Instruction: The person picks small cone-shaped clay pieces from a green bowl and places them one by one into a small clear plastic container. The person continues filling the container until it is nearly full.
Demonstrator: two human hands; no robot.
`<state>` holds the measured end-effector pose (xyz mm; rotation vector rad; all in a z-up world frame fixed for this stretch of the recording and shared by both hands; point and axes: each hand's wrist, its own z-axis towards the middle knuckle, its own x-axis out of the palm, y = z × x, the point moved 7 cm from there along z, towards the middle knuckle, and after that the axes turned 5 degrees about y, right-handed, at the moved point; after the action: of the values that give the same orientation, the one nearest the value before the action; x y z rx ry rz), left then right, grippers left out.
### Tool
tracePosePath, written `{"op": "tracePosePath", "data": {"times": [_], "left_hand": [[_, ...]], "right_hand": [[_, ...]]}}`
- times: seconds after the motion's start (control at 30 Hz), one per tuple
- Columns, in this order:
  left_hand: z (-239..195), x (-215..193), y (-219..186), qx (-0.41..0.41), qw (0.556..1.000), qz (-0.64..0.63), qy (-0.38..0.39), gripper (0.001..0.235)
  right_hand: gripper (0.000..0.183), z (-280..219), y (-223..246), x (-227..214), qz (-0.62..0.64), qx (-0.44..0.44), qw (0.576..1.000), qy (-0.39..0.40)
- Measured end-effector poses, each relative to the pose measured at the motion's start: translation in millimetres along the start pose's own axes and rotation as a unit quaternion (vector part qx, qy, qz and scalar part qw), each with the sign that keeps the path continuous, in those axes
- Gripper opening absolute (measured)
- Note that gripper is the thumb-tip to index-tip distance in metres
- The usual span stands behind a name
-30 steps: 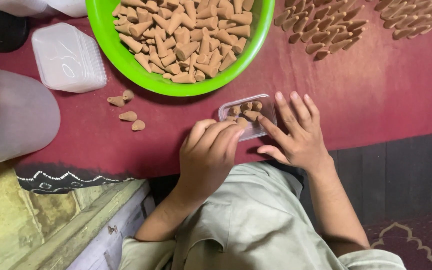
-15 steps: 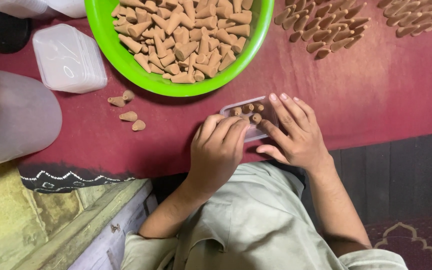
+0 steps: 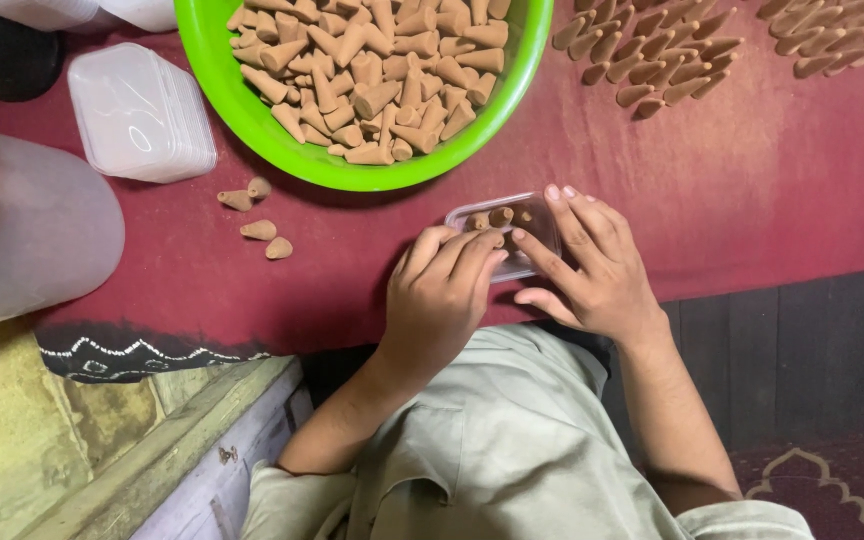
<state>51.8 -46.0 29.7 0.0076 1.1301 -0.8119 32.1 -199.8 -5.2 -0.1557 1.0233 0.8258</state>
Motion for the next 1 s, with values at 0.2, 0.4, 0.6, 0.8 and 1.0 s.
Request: {"op": "tracePosePath", "data": {"times": [0.2, 0.4, 0.6, 0.8, 1.0], "left_hand": [[-13.0, -31.4, 19.0, -0.054, 0.995, -0.083, -0.016, 0.008], [-49.8, -74.1, 70.5, -0.117, 0.99, 0.02, -0.082, 0.011], [-82.9, -104.3, 102.4, -0.202, 0.963, 0.117, -0.132, 0.02], [-85.8, -87.8, 116.5, -0.194, 0.966, 0.119, -0.126, 0.025], [-77.8, -79.7, 108.6, -0.184, 0.971, 0.096, -0.115, 0.018]], "right_hand": [[0.053, -12.4, -4.4, -1.9, 0.011, -0.002, 1.0, -0.024], [0.054, -9.8, -3.7, -3.2, 0.005, -0.005, 0.999, -0.038], [0.056, -16.6, -8.0, -0.7, -0.004, -0.027, 0.999, -0.033], [0.055, -18.4, -7.9, -0.2, 0.002, -0.02, 0.999, -0.027], [0.052, -11.3, -4.7, 3.3, -0.02, -0.016, 0.999, -0.021]]}}
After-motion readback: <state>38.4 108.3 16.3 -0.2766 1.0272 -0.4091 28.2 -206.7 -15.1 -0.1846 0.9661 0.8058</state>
